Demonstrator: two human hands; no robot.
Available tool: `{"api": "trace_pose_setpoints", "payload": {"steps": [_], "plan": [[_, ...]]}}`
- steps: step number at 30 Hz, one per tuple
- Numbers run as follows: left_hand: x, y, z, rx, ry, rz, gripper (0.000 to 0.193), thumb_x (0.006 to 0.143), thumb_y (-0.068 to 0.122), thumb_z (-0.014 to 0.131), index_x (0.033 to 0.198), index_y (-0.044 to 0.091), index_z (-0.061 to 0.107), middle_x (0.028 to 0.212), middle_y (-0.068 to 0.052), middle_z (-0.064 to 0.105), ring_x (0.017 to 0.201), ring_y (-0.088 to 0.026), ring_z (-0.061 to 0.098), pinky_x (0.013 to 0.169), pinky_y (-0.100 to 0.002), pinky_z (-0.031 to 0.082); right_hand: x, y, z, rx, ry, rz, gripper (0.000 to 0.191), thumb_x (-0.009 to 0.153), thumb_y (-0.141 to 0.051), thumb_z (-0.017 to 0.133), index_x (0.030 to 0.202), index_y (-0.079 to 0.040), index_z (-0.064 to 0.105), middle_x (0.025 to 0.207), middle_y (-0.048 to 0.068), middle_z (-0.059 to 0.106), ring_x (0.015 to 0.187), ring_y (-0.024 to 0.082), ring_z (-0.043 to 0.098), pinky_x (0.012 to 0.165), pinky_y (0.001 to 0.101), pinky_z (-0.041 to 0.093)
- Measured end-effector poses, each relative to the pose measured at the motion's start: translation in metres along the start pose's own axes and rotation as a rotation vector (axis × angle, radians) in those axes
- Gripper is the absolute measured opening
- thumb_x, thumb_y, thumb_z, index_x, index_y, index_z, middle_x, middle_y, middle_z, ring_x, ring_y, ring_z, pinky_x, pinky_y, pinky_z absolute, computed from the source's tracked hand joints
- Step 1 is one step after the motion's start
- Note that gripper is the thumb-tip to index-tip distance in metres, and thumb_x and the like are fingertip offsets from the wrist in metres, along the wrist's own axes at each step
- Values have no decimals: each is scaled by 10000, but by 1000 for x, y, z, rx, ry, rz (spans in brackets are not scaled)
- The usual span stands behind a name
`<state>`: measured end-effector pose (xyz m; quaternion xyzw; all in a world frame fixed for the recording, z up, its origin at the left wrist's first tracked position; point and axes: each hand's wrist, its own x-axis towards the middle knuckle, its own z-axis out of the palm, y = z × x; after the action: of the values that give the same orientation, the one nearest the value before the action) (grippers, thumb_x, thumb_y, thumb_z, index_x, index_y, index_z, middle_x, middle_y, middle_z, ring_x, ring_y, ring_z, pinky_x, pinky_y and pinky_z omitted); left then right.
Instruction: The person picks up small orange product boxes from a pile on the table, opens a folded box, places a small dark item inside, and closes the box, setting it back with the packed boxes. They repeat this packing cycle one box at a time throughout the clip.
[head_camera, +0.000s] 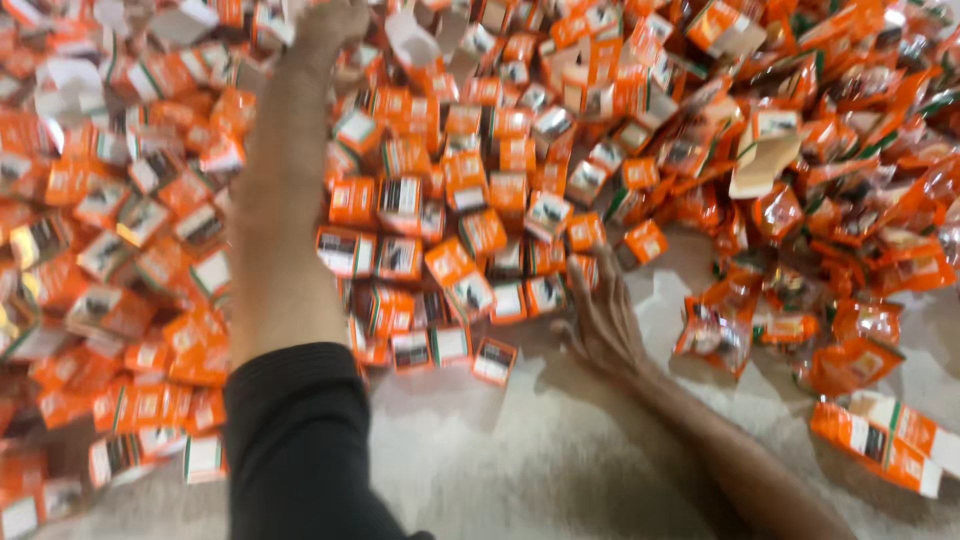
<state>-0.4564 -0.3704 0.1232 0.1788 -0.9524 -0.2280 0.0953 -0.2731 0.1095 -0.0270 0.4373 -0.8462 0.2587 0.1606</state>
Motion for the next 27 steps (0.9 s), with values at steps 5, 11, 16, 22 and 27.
{"api": "trace_pose_setpoints", "payload": {"steps": [5, 11, 16, 22, 27], "plan": [[39, 29, 30, -72, -127, -54, 901, 887, 770, 502, 1563, 223, 265, 1475, -319, 490, 1378, -490, 480, 1128, -609, 401, 21, -2, -4, -43, 1, 41, 809, 904, -402, 629, 1586, -139, 284, 1615, 303, 178, 1487, 569, 222, 1205, 647, 253], [61, 72, 50, -168, -194, 14, 1076, 827, 904, 488, 1660, 279, 217, 1566, -334, 394, 1448, -497, 394, 1140, -630, 363, 30, -1, -6, -37, 0, 45, 808, 861, -394, 730, 1547, -160, 374, 1601, 298, 189, 1469, 566, 234, 1183, 667, 256], [55, 112, 72, -164, -262, 127, 1037, 799, 860, 533, 1620, 271, 299, 1555, -293, 414, 1434, -453, 410, 1129, -597, 377, 23, -2, -11, -37, -18, 67, 801, 847, -406, 775, 1527, -196, 407, 1592, 290, 194, 1462, 565, 224, 1172, 684, 260], [25, 155, 90, -155, -323, 283, 992, 766, 807, 587, 1573, 262, 397, 1541, -243, 439, 1418, -400, 429, 1116, -559, 395, 19, -8, -15, -60, -20, 85, 776, 861, -410, 795, 1526, -212, 449, 1596, 278, 189, 1470, 551, 223, 1178, 675, 264], [-7, 179, 93, -109, -359, 494, 956, 739, 763, 632, 1533, 255, 478, 1530, -202, 460, 1404, -355, 445, 1105, -526, 409, 14, -14, -17, -58, -17, 100, 778, 854, -440, 796, 1521, -226, 457, 1614, 294, 168, 1486, 553, 216, 1187, 658, 285]]}}
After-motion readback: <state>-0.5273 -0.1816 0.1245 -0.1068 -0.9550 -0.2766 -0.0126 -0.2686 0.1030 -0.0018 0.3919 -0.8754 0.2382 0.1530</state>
